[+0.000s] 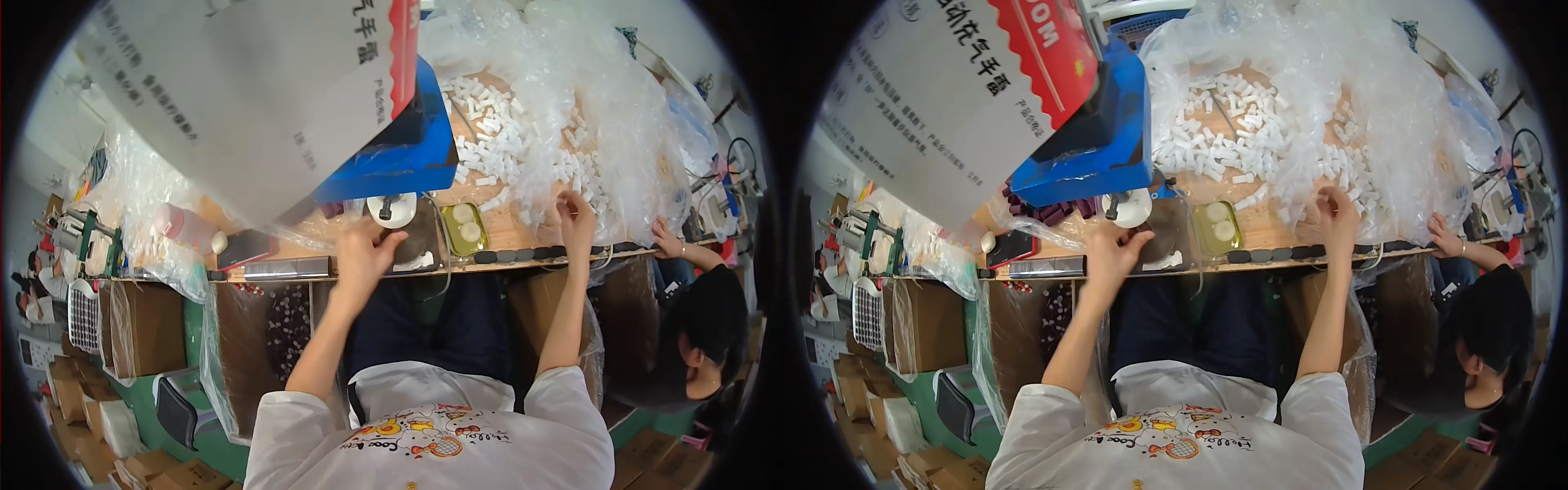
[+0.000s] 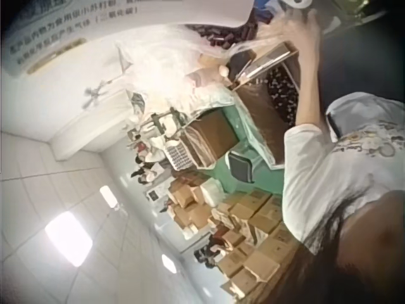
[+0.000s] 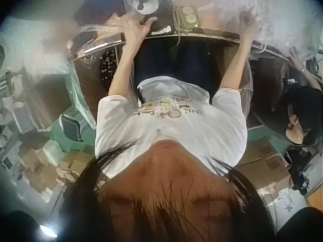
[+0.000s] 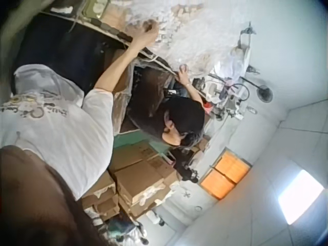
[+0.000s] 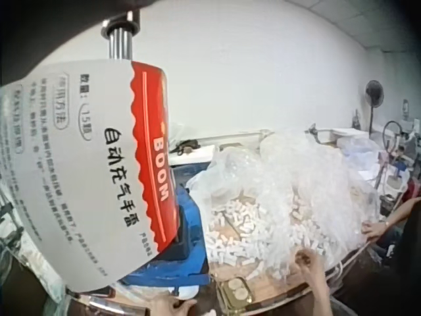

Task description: The person repeatedly takes small plastic pieces from a pile, positions items onto a circular base fixture, and presses the pieces together by hand.

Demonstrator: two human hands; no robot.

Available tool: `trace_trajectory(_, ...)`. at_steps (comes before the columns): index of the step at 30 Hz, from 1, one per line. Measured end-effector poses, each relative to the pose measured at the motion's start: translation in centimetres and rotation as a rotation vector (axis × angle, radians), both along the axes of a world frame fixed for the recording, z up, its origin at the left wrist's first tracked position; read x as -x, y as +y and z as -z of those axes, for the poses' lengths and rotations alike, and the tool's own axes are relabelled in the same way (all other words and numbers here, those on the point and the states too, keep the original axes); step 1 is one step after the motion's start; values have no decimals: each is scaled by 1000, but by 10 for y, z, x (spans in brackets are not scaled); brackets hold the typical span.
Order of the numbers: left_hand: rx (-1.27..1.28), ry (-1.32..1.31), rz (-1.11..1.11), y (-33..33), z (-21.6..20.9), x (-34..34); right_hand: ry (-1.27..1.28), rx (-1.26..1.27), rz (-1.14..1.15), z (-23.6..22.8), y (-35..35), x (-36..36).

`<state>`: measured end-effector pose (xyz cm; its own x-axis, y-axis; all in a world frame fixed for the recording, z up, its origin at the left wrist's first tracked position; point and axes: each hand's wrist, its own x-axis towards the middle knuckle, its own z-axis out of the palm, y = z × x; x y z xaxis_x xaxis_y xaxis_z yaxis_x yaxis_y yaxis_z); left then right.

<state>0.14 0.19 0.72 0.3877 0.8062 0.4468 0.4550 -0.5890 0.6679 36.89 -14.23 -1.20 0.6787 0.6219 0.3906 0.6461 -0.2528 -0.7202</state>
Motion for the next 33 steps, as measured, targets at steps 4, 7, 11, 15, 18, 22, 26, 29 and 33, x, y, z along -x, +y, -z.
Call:
trace_trajectory(4,-236,50,-188,-16,15,-10,207,-149,-278,14,27,83)
trace_trajectory(7,-218,100,-123,-11,2,1,-222,38,-464,10,36,121)
trace_trajectory(11,-150,87,49,-3,13,5,-407,-78,-460,-9,46,136)
trace_trajectory(15,-174,-87,-75,-14,28,-5,401,-419,-546,-25,71,194)
trace_trajectory(18,-179,-125,-86,-13,27,-8,216,-353,-641,-39,82,217)
trace_trajectory(22,-172,-107,-77,-12,25,-7,-334,-434,-737,-33,94,219)
trace_trajectory(26,-67,-90,-70,-18,19,7,-344,-439,-759,-37,93,209)
trace_trajectory(29,83,-182,-29,-19,13,19,62,-257,-378,-36,82,156)
trace_trajectory(33,73,-193,51,-18,0,18,-328,100,-297,-7,106,82)
